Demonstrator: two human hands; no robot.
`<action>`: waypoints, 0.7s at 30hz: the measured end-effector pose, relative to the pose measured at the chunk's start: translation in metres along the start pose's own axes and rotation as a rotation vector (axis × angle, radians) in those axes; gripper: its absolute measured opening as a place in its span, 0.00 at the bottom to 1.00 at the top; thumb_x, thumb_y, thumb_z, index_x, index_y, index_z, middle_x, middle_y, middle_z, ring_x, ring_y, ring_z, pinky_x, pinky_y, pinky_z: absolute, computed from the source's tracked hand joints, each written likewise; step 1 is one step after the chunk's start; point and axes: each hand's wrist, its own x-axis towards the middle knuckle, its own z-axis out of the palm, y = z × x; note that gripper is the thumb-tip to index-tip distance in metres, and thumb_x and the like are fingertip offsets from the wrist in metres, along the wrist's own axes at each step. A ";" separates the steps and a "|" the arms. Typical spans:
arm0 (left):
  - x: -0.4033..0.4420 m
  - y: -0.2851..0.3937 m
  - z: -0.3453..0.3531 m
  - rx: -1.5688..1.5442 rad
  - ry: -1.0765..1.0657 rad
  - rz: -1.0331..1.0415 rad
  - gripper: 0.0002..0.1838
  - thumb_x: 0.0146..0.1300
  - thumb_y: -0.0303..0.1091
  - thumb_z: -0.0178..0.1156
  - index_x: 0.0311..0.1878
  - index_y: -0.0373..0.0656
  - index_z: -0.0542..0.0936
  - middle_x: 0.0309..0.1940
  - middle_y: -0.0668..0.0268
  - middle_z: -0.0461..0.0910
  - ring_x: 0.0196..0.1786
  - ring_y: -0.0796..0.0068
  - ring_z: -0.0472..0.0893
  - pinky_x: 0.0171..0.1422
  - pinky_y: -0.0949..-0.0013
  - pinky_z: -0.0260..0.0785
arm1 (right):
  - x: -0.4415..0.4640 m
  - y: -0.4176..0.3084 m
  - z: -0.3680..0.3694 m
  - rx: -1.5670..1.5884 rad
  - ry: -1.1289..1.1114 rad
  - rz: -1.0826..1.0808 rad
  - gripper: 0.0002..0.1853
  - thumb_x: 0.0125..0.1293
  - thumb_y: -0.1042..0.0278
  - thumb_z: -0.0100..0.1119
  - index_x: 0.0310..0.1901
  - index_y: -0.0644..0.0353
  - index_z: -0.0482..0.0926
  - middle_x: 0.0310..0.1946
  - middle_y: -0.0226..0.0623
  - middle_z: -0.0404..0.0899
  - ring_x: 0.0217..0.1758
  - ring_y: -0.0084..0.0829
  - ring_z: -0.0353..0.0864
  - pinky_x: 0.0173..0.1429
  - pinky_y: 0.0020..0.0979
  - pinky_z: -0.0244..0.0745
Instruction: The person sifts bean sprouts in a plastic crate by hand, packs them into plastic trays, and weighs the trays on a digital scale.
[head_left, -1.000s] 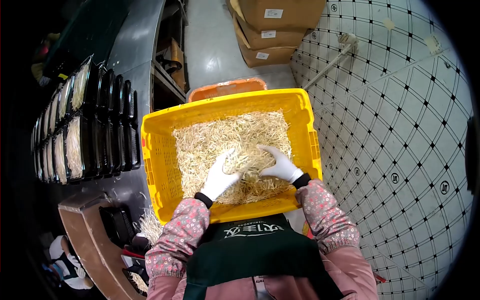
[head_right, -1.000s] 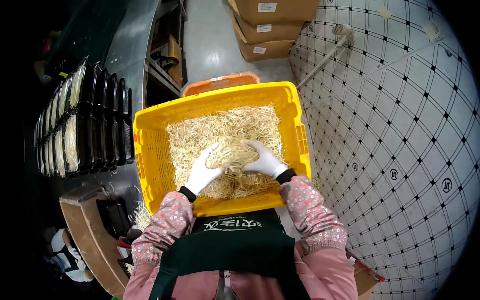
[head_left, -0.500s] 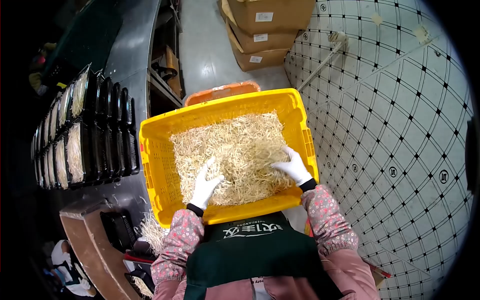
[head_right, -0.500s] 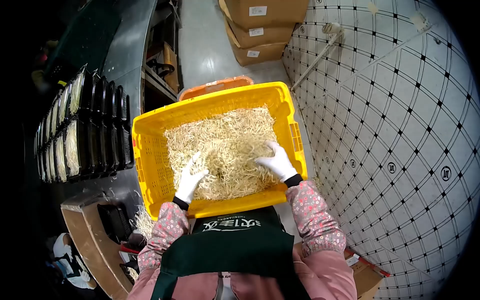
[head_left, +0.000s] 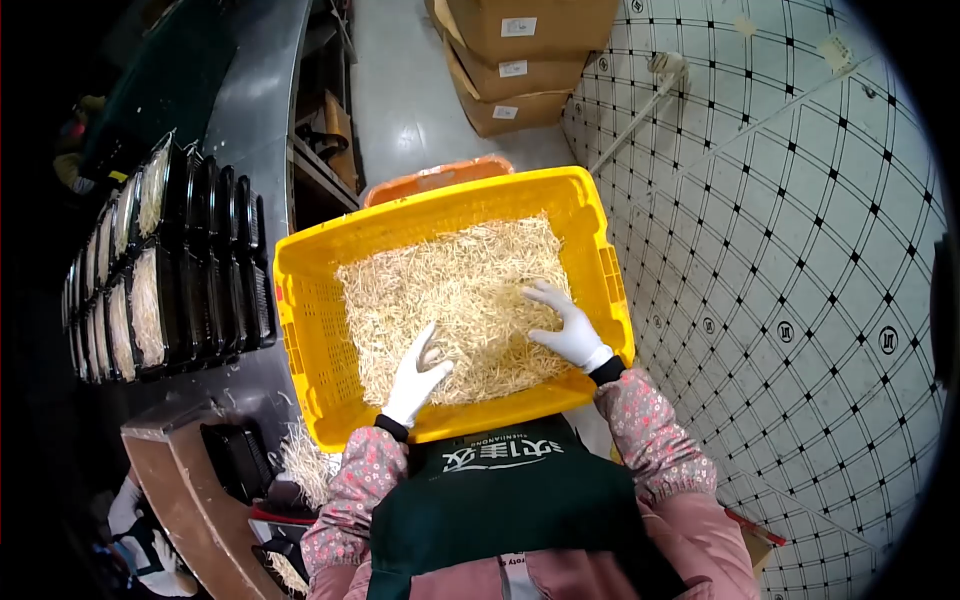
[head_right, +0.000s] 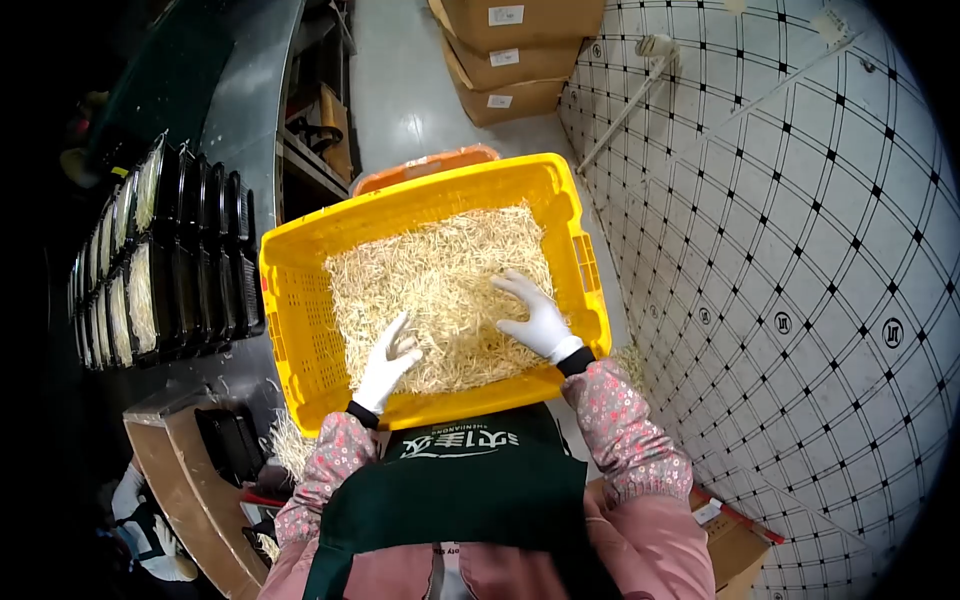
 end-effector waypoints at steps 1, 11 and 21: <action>0.002 -0.015 -0.013 0.044 0.005 -0.003 0.43 0.61 0.23 0.67 0.78 0.40 0.57 0.71 0.56 0.68 0.70 0.69 0.69 0.71 0.67 0.65 | 0.000 0.005 -0.006 -0.125 -0.056 0.048 0.39 0.56 0.67 0.71 0.71 0.50 0.69 0.73 0.47 0.63 0.79 0.45 0.56 0.80 0.39 0.52; 0.018 -0.084 -0.002 0.593 -0.104 -0.488 0.53 0.52 0.53 0.74 0.71 0.29 0.61 0.60 0.44 0.76 0.63 0.52 0.76 0.68 0.61 0.68 | -0.009 0.085 0.053 -0.359 -0.346 0.499 0.64 0.46 0.38 0.78 0.73 0.73 0.52 0.70 0.67 0.59 0.74 0.54 0.62 0.75 0.40 0.61; -0.005 -0.038 0.055 -0.117 -0.065 -0.257 0.23 0.64 0.19 0.60 0.62 0.38 0.68 0.42 0.65 0.81 0.38 0.80 0.79 0.39 0.77 0.72 | -0.026 0.010 0.085 0.154 -0.310 0.406 0.33 0.59 0.63 0.72 0.61 0.66 0.67 0.49 0.44 0.78 0.52 0.30 0.78 0.57 0.31 0.74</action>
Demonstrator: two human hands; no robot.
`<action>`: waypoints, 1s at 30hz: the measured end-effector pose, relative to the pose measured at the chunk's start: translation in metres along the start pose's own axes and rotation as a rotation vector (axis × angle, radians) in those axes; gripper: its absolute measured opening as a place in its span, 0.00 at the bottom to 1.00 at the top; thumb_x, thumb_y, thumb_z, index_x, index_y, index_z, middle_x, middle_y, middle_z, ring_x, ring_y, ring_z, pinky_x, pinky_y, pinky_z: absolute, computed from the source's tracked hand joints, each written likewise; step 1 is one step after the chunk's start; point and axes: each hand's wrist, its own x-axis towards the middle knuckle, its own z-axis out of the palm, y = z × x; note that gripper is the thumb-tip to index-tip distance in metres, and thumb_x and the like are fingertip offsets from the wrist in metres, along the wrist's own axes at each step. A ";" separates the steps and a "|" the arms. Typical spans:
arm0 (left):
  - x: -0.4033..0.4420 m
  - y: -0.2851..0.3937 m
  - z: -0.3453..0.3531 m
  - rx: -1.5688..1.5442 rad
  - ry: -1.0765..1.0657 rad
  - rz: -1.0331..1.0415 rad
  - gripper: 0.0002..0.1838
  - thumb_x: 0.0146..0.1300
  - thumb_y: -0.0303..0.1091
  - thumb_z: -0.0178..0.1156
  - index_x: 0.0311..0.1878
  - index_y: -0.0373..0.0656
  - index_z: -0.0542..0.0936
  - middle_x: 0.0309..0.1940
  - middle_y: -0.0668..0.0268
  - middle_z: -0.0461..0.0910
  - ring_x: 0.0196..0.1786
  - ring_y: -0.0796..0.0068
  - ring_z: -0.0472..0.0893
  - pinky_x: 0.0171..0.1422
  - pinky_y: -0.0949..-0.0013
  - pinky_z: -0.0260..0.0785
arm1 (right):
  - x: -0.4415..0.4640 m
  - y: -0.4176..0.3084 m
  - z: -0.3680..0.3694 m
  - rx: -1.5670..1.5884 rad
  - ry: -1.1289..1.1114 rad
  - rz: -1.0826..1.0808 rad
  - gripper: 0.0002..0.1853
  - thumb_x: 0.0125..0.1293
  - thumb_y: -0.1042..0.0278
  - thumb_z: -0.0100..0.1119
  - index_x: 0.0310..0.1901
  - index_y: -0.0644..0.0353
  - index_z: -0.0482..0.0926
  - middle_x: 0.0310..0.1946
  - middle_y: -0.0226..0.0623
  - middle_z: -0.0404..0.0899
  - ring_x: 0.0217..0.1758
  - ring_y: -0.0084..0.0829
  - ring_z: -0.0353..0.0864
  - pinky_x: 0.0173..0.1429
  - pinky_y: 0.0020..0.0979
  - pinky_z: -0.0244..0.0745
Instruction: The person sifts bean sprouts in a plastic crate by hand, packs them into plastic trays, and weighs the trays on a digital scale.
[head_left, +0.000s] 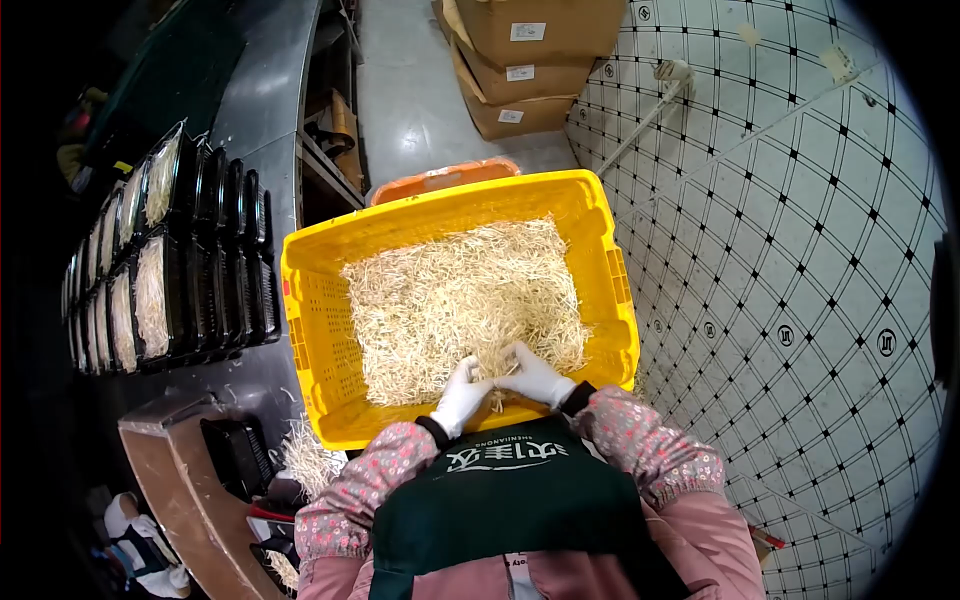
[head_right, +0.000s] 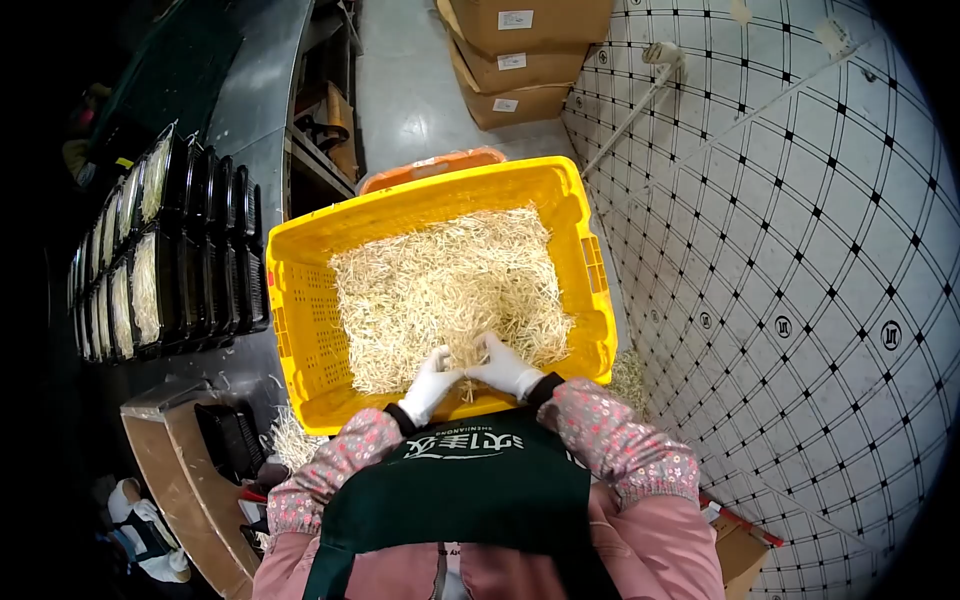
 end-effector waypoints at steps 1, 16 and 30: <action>-0.010 0.009 0.002 -0.052 -0.024 0.134 0.23 0.66 0.19 0.59 0.64 0.39 0.68 0.46 0.65 0.81 0.38 0.82 0.79 0.39 0.79 0.72 | -0.012 -0.016 -0.007 0.088 0.017 -0.075 0.32 0.59 0.63 0.72 0.61 0.65 0.68 0.50 0.44 0.79 0.55 0.31 0.77 0.61 0.31 0.73; 0.059 0.044 -0.061 0.309 0.239 0.089 0.39 0.68 0.42 0.63 0.78 0.46 0.58 0.76 0.53 0.60 0.70 0.63 0.68 0.68 0.65 0.65 | 0.072 0.041 -0.085 -0.316 0.559 -0.052 0.38 0.65 0.47 0.62 0.72 0.59 0.64 0.67 0.61 0.66 0.71 0.54 0.66 0.74 0.44 0.61; -0.038 0.030 -0.032 -0.102 -0.111 -0.317 0.42 0.72 0.38 0.58 0.81 0.53 0.45 0.76 0.54 0.57 0.66 0.54 0.73 0.71 0.50 0.66 | 0.022 -0.020 -0.038 -0.666 -0.118 -0.509 0.32 0.70 0.49 0.57 0.73 0.46 0.66 0.73 0.58 0.58 0.77 0.57 0.55 0.78 0.45 0.56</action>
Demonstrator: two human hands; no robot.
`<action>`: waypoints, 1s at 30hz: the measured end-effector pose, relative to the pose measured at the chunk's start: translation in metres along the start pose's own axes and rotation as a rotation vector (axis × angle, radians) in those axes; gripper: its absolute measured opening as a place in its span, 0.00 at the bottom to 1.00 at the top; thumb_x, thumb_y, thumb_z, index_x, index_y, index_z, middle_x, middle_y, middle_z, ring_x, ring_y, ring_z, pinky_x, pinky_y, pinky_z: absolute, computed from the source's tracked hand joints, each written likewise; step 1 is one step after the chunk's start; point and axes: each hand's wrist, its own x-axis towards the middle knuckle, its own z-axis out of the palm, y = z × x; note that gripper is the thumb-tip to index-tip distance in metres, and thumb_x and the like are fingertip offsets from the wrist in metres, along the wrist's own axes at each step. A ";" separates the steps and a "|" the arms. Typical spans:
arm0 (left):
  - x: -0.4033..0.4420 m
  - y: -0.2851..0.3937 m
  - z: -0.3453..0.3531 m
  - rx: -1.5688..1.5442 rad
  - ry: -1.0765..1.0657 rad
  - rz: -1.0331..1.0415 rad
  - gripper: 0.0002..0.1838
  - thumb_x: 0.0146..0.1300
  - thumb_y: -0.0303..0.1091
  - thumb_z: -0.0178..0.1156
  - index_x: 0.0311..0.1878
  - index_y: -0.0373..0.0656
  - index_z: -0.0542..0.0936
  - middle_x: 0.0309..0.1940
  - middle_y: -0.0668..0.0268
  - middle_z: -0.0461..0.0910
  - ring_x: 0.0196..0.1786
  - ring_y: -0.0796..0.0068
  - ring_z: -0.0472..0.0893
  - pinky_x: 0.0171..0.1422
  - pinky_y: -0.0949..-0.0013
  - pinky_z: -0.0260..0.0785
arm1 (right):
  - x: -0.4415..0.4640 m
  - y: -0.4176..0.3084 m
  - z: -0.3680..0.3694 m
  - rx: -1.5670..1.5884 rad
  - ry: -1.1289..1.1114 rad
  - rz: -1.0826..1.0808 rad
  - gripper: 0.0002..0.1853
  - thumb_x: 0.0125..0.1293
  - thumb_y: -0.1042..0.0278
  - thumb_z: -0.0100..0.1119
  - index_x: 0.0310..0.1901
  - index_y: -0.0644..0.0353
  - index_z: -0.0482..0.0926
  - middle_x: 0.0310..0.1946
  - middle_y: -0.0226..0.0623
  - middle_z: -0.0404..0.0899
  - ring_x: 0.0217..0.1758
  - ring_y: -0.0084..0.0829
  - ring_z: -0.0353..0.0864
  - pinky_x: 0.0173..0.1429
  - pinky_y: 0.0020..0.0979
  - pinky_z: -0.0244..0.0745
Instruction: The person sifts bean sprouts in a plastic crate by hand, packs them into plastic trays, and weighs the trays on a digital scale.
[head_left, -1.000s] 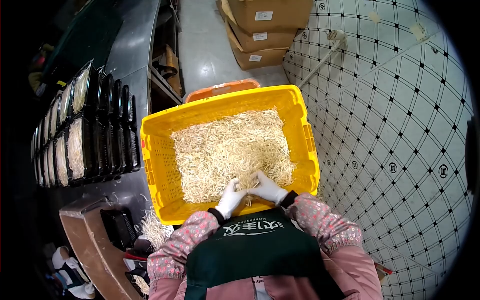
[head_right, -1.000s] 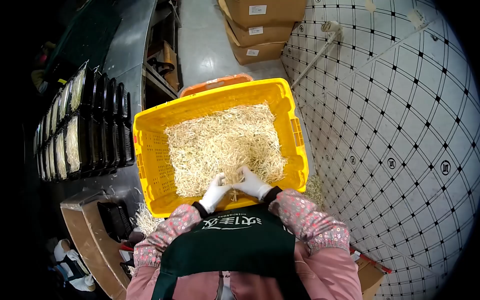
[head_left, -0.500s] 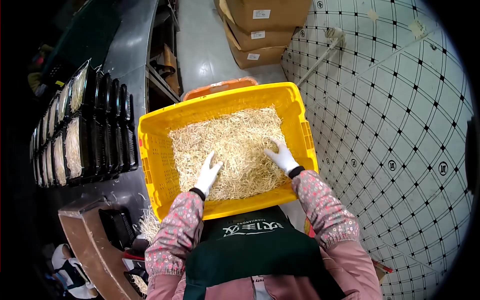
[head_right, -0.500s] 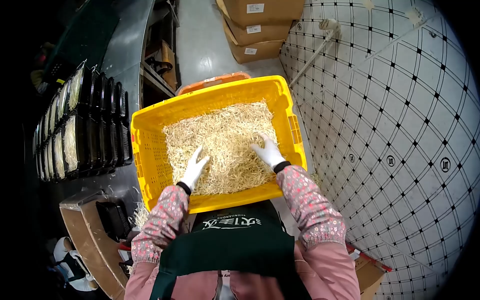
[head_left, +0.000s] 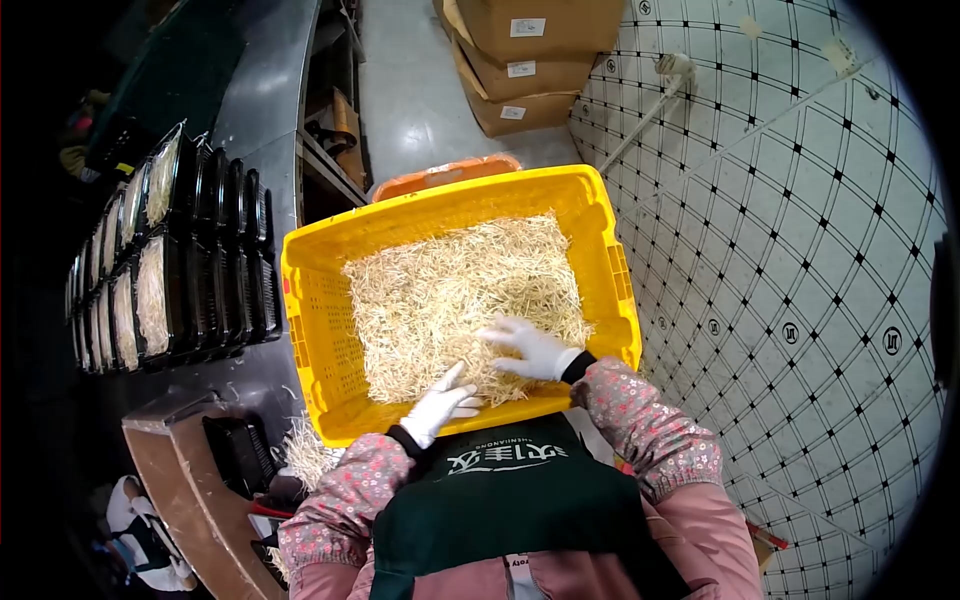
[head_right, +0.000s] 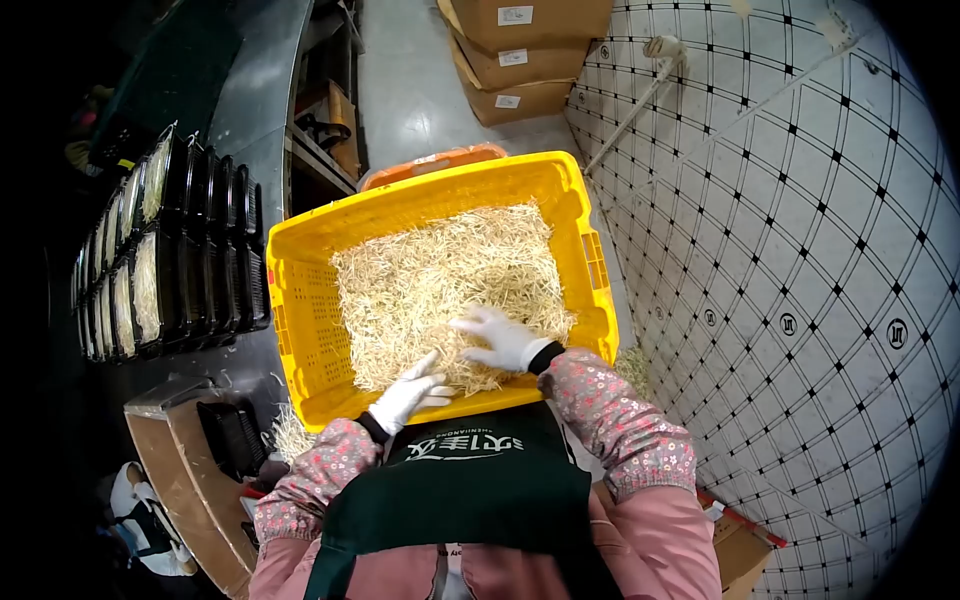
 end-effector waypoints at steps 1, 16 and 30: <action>-0.007 0.010 -0.011 0.273 -0.021 0.028 0.44 0.69 0.41 0.61 0.81 0.51 0.46 0.76 0.52 0.58 0.70 0.52 0.70 0.74 0.51 0.62 | -0.005 0.017 0.002 -0.032 0.050 0.082 0.38 0.66 0.48 0.63 0.75 0.44 0.61 0.75 0.58 0.55 0.79 0.57 0.51 0.79 0.47 0.53; 0.057 0.023 -0.007 1.127 0.345 0.549 0.23 0.51 0.34 0.69 0.53 0.42 0.80 0.47 0.49 0.82 0.53 0.49 0.81 0.59 0.57 0.74 | -0.008 0.053 0.036 0.058 0.128 0.348 0.22 0.56 0.70 0.60 0.55 0.54 0.79 0.51 0.47 0.82 0.53 0.51 0.81 0.57 0.41 0.77; 0.045 0.018 -0.048 1.375 0.428 0.471 0.21 0.54 0.28 0.60 0.53 0.43 0.76 0.50 0.49 0.79 0.51 0.47 0.81 0.54 0.52 0.74 | -0.016 0.066 0.013 -0.053 0.054 0.544 0.27 0.52 0.66 0.66 0.56 0.59 0.78 0.49 0.50 0.83 0.55 0.50 0.81 0.59 0.40 0.77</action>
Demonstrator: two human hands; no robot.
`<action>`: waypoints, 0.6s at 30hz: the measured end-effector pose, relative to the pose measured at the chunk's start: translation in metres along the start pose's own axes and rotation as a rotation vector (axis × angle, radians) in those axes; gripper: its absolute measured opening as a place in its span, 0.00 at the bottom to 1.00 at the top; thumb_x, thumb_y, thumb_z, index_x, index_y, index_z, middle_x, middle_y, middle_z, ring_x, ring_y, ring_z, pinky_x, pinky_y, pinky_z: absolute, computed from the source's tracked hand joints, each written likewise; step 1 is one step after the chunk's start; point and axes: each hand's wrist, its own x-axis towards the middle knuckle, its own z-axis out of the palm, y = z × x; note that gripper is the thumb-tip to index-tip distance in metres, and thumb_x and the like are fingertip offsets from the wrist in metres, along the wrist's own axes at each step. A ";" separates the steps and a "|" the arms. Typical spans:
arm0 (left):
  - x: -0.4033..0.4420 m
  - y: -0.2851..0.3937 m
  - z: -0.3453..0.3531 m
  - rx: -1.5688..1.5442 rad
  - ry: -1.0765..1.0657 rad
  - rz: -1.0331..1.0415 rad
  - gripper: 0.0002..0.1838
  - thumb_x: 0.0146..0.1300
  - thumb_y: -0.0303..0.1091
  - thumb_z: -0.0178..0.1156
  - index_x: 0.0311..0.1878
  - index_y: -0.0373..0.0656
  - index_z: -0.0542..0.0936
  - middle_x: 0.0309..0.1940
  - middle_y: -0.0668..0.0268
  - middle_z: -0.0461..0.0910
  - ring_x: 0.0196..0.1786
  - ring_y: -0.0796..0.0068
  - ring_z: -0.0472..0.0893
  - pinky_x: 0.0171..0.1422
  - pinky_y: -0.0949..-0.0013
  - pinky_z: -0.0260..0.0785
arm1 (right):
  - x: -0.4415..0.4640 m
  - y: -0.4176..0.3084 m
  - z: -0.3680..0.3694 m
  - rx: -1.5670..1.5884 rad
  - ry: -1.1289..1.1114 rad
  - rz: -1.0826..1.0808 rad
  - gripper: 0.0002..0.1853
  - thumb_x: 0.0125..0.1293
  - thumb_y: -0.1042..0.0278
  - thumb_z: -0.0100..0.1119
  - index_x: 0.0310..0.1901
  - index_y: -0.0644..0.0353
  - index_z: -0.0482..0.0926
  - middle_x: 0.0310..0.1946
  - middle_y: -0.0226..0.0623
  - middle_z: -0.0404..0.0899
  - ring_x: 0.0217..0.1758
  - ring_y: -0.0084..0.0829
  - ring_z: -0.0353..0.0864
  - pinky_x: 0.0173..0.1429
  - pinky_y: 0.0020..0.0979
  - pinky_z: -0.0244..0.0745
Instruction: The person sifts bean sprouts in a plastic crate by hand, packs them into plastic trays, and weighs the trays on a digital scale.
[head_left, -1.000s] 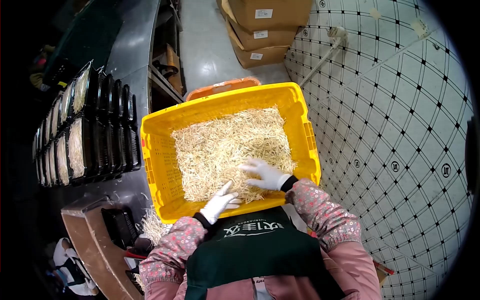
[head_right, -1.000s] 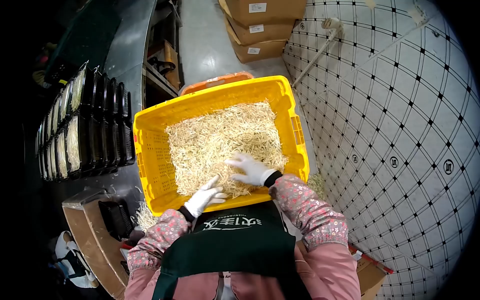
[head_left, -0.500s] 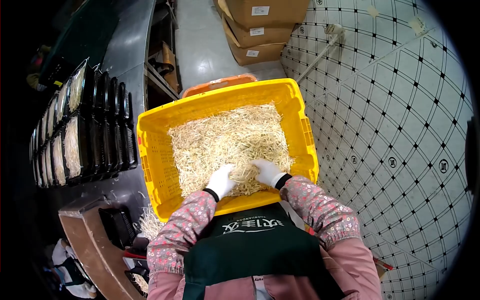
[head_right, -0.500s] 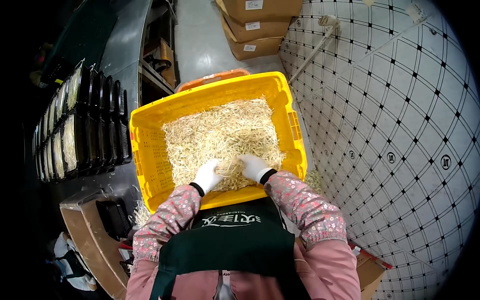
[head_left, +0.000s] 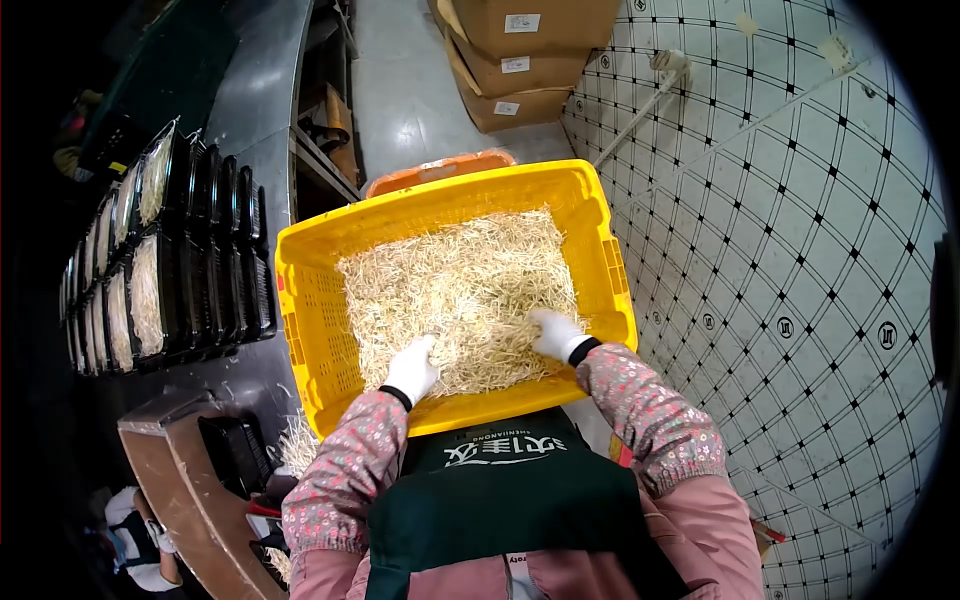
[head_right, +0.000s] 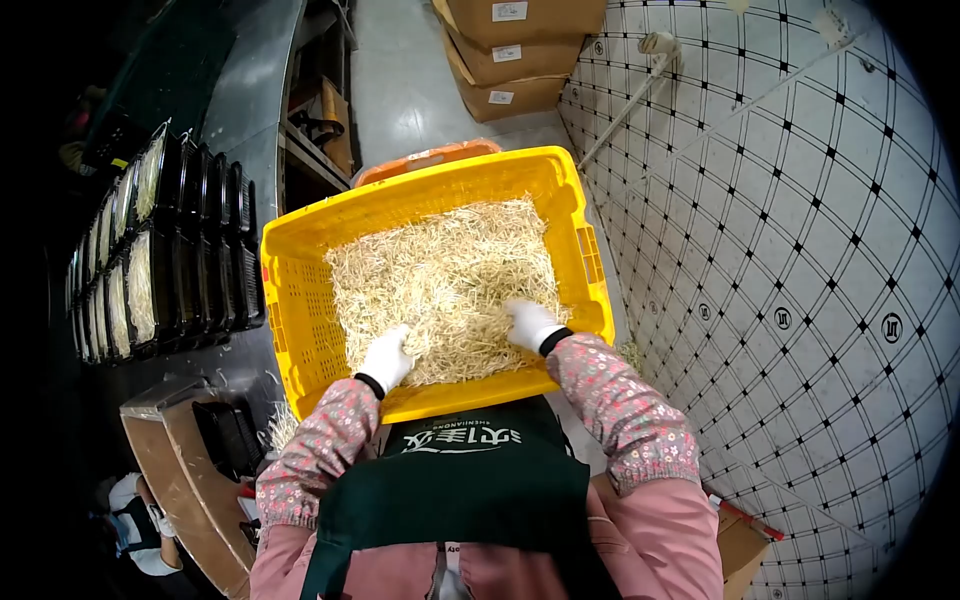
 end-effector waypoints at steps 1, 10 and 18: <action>-0.009 -0.007 0.003 -0.030 0.109 0.073 0.23 0.53 0.28 0.62 0.56 0.47 0.76 0.51 0.54 0.78 0.50 0.48 0.81 0.55 0.53 0.74 | -0.008 -0.006 -0.020 0.109 -0.007 0.028 0.31 0.51 0.65 0.67 0.60 0.59 0.76 0.49 0.51 0.83 0.54 0.50 0.82 0.58 0.39 0.77; -0.007 0.043 0.034 -0.225 0.234 0.161 0.43 0.54 0.20 0.63 0.75 0.45 0.61 0.70 0.48 0.65 0.63 0.52 0.76 0.61 0.59 0.75 | 0.009 -0.020 -0.005 0.277 -0.031 -0.181 0.51 0.49 0.50 0.77 0.70 0.67 0.64 0.69 0.58 0.66 0.73 0.50 0.65 0.77 0.37 0.60; 0.000 0.056 0.069 -1.221 -0.168 -0.243 0.41 0.59 0.11 0.43 0.79 0.37 0.52 0.75 0.49 0.60 0.64 0.67 0.75 0.57 0.73 0.73 | -0.019 -0.080 0.029 -0.083 0.019 -0.151 0.64 0.45 0.48 0.80 0.77 0.54 0.45 0.74 0.58 0.50 0.74 0.63 0.56 0.70 0.55 0.66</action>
